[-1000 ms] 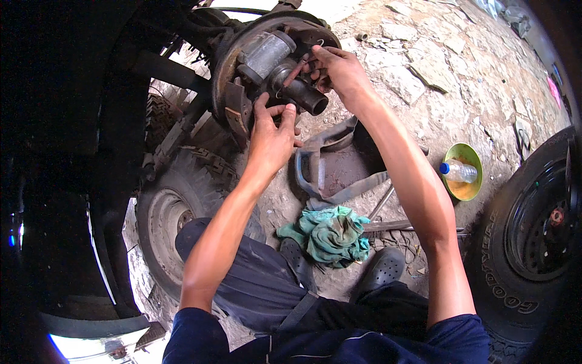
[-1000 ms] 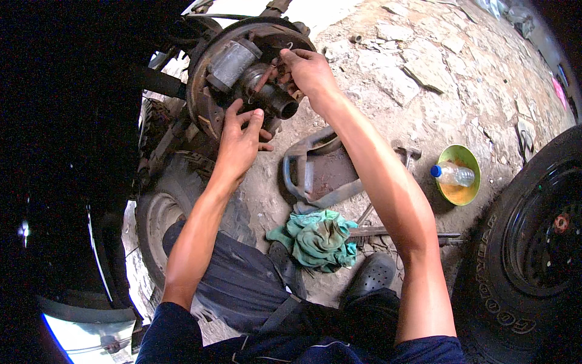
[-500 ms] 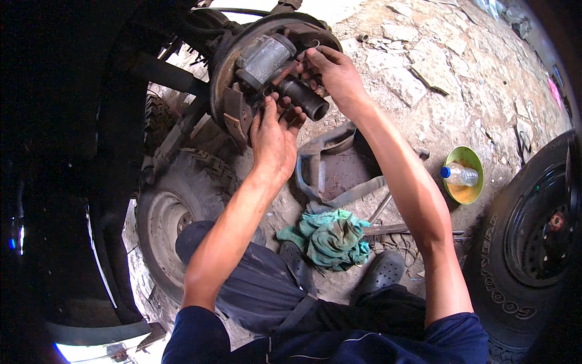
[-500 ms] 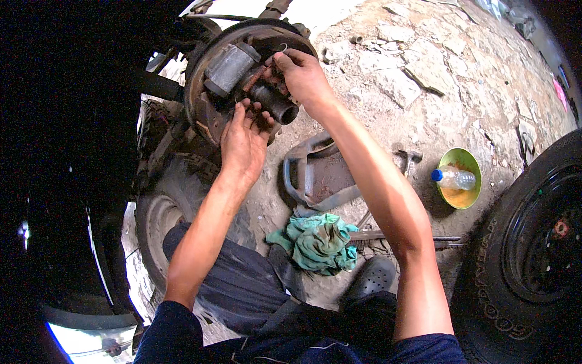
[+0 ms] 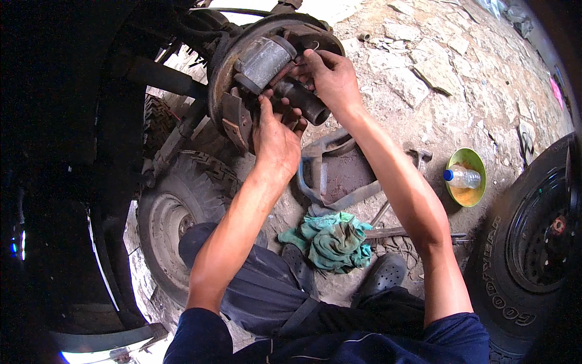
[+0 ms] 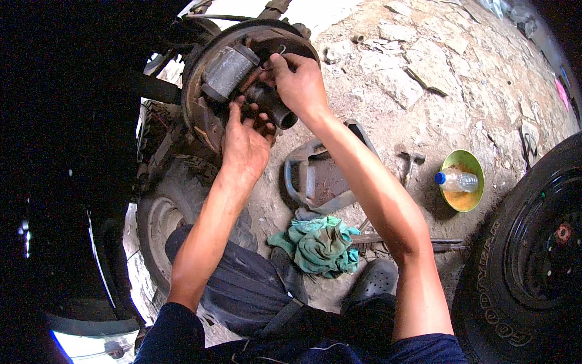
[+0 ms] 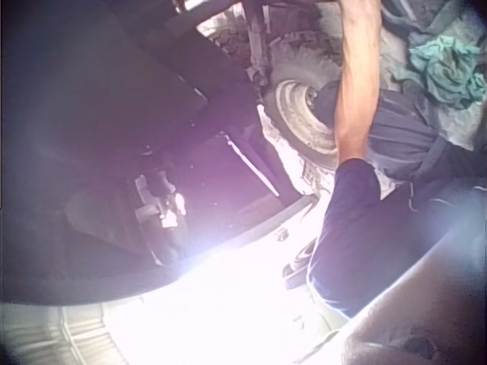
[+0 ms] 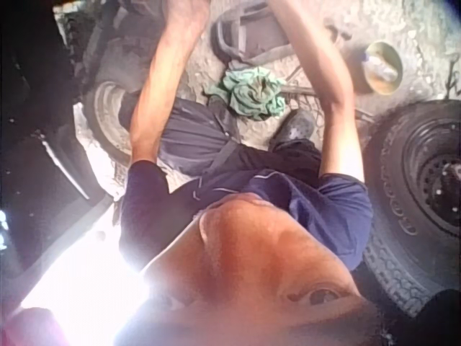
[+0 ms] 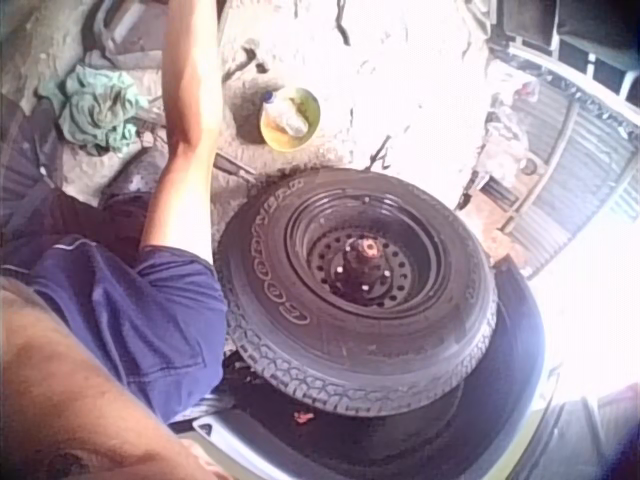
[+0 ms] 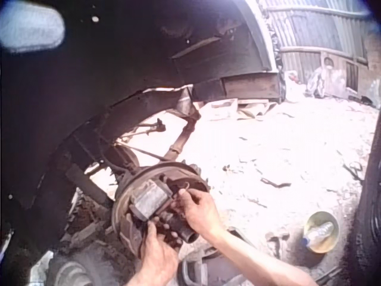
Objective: The person installs brake shoes onto a wheel hub assembly by hand, using a hammer and a screwdriver to position components and attach springs.
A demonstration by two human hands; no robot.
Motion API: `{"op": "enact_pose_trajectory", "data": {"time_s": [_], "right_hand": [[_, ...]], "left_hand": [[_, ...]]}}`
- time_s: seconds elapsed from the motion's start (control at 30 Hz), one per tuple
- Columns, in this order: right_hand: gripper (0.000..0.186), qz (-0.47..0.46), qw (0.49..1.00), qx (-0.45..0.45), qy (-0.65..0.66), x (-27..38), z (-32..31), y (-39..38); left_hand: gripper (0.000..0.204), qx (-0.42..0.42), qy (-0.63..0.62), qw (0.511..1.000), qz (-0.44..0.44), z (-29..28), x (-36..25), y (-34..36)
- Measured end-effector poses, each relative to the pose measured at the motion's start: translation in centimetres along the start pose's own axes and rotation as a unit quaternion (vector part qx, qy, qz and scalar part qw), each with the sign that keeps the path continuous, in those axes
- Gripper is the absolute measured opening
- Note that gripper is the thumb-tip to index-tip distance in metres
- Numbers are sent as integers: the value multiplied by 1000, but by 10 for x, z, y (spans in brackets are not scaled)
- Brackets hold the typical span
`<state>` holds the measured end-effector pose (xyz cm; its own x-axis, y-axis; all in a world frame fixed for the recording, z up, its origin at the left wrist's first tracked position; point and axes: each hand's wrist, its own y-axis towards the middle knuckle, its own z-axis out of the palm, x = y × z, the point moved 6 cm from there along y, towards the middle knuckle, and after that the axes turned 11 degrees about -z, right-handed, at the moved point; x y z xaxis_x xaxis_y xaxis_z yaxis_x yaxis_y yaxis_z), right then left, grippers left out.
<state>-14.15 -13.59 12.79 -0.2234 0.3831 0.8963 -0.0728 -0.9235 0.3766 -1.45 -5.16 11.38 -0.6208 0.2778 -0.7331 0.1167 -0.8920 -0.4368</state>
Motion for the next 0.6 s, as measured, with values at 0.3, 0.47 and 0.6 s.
{"op": "enact_pose_trajectory", "data": {"time_s": [0.3,0.47,0.6], "right_hand": [[35,-21,990,34,-138,6,-2,13],[35,27,997,64,43,0,9,9],[34,45,995,79,34,-1,6,10]], "left_hand": [[16,-56,-46,997,-17,-1,-1,8],[13,-55,-51,997,-15,-3,-5,12],[12,-68,-54,996,-9,0,-3,8]]}}
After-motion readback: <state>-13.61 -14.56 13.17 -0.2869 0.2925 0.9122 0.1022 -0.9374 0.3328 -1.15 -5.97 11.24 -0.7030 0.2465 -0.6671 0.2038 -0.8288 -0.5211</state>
